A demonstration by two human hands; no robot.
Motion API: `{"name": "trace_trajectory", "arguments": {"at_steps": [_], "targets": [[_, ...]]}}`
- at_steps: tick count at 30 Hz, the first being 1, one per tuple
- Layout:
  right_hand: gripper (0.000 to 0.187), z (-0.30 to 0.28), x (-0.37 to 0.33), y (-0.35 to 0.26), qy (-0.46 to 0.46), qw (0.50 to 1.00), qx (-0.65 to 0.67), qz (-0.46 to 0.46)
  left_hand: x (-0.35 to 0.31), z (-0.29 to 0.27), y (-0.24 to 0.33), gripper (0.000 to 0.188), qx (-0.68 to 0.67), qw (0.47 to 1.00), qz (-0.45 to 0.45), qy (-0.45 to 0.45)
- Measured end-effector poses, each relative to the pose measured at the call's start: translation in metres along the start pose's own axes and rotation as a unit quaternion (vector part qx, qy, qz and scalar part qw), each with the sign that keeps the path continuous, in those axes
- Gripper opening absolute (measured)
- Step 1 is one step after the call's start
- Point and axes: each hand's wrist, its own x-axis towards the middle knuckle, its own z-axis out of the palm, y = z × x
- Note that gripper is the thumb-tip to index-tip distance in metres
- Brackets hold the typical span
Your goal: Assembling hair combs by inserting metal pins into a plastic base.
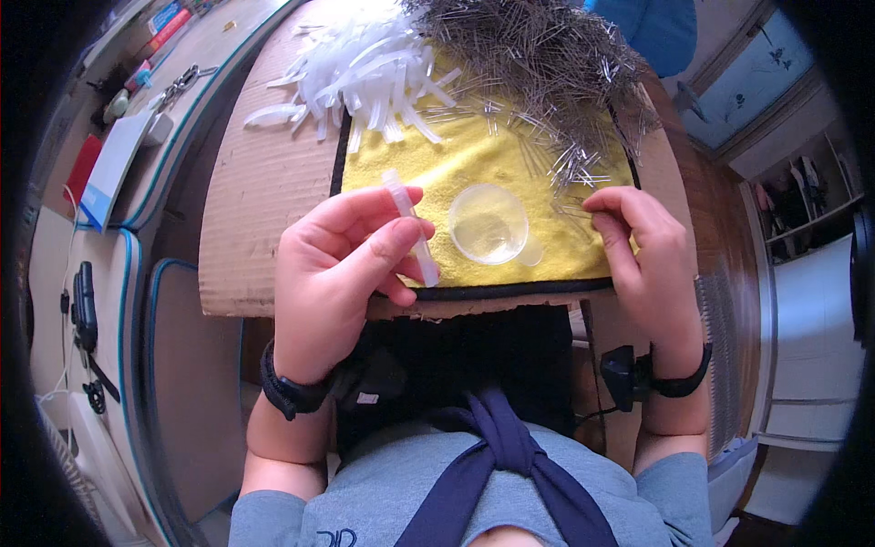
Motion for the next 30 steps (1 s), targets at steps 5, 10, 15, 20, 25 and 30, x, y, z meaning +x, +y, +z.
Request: {"name": "trace_trajectory", "arguments": {"at_steps": [5,10,15,20,25,30], "targets": [[0.007,-0.008,0.002,0.004,-0.016,0.999,-0.039,-0.030,-0.003,-0.005,0.000,0.025,0.023,1.000,0.009,-0.011],[0.014,-0.011,0.002,-0.003,0.019,0.984,0.174,0.014,-0.004,-0.007,-0.001,0.023,0.028,0.999,0.015,-0.026],[0.014,-0.001,0.018,-0.024,-0.046,0.984,0.080,-0.150,-0.005,-0.005,-0.005,0.020,0.050,0.997,0.038,-0.040],[0.020,0.007,0.027,-0.025,-0.084,0.957,-0.029,-0.276,-0.006,-0.004,-0.004,0.020,0.037,0.998,0.041,-0.033],[0.022,0.008,0.028,-0.031,-0.127,0.948,-0.066,-0.284,-0.005,-0.004,-0.002,0.020,0.024,0.999,0.017,-0.041],[0.023,0.011,0.028,-0.032,-0.138,0.946,-0.077,-0.283,-0.005,-0.003,0.001,0.021,0.038,0.997,-0.012,-0.067]]}}
